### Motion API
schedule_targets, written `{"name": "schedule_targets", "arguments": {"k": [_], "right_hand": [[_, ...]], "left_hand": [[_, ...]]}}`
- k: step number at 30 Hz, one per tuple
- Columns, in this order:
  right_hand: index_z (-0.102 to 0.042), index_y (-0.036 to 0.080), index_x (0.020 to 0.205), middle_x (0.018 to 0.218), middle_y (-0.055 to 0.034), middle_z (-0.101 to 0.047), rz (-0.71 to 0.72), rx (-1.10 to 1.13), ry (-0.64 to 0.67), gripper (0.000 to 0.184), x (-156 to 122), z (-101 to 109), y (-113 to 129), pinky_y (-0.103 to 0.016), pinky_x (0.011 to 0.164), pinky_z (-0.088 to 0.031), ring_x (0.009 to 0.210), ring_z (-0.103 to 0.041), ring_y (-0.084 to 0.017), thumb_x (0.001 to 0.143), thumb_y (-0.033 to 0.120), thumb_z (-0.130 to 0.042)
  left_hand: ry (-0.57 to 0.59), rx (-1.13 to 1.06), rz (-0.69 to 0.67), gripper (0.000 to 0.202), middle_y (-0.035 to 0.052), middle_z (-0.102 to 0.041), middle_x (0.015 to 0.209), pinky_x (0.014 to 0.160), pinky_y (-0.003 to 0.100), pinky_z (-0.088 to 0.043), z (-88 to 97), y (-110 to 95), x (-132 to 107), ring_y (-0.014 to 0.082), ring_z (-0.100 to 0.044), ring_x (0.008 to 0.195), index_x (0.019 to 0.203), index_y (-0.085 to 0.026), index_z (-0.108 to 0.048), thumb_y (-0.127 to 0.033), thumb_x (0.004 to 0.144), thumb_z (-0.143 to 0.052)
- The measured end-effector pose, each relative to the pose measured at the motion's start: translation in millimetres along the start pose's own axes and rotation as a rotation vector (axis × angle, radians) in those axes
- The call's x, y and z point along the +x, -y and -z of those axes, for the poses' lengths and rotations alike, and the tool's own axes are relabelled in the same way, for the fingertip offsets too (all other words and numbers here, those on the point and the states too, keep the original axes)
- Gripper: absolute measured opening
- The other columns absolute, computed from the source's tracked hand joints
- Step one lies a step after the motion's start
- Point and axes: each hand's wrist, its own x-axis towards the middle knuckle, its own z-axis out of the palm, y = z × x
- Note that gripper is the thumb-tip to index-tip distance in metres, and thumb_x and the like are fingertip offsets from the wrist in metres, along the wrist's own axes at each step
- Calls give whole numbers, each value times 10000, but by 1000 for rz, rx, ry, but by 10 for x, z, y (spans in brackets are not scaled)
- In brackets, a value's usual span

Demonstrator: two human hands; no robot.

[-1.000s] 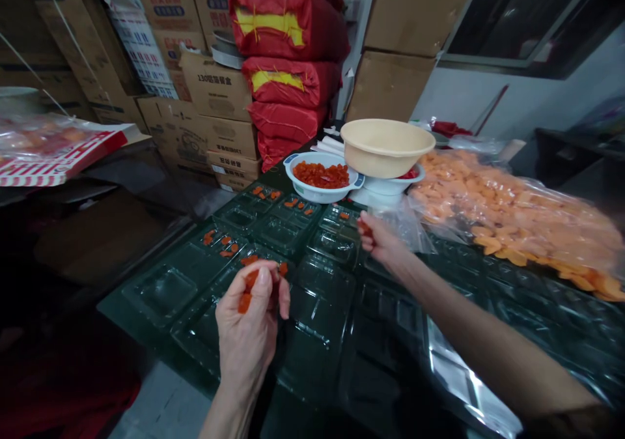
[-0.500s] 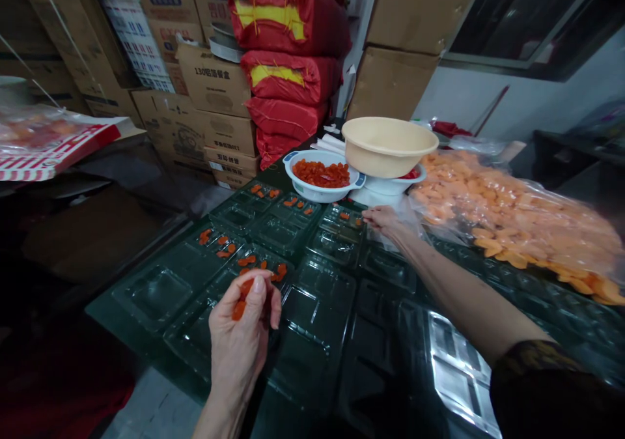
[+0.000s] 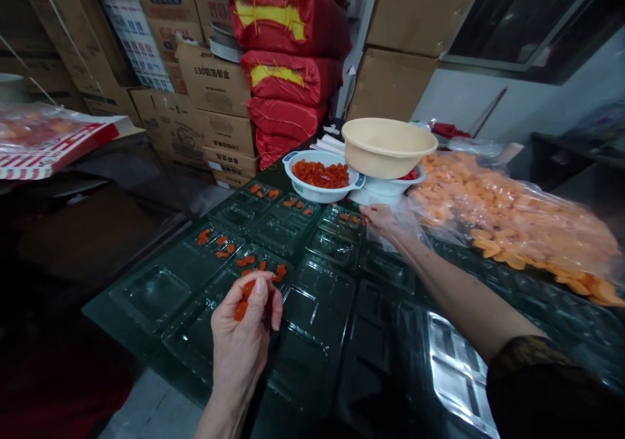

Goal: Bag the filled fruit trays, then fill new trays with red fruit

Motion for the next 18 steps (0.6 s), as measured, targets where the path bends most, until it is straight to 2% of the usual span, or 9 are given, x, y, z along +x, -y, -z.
{"name": "schedule_targets", "arguments": {"k": [4, 7, 12, 15, 18], "right_hand": [[-619, 135, 711, 620, 34, -594, 69, -154, 46, 153, 46, 15, 7, -227, 549, -445, 555, -546, -95, 800, 260, -628], [-636, 135, 721, 734, -11, -648, 105, -276, 92, 120, 83, -14, 59, -288, 673, -479, 704, -601, -138, 751, 243, -680], [-637, 128, 826, 956, -58, -648, 118, -377, 120, 114, 82, -130, 178, -403, 857, -449, 956, -587, -195, 794, 237, -651], [-625, 136, 913, 1031, -63, -621, 92, -339, 139, 144, 71, -156, 193, -405, 867, -455, 986, -573, -193, 847, 261, -598], [-605, 144, 1000, 1051, -58, -604, 33, -234, 173, 203, 65, -123, 164, -372, 799, -496, 924, -588, -182, 875, 296, -559]], "left_hand": [[2, 6, 6, 168, -2, -564, 673, 415, 174, -319, 16, 11, -2, 64, -503, 473, 866, -155, -632, -290, 769, -657], [1, 10, 22, 178, -3, -562, 668, 419, 174, -324, 13, 19, -3, 61, -497, 473, 870, -154, -632, -297, 768, -659], [-14, 10, 39, 196, -5, -556, 645, 411, 171, -319, -7, 36, -6, 64, -494, 470, 861, -147, -635, -303, 749, -677], [-5, 10, 41, 185, -7, -557, 648, 412, 170, -316, 10, 46, -6, 61, -492, 473, 867, -152, -634, -298, 760, -668], [-12, 9, 25, 171, -2, -567, 678, 416, 171, -314, 42, 43, 0, 63, -500, 486, 860, -155, -637, -293, 764, -666]]}}
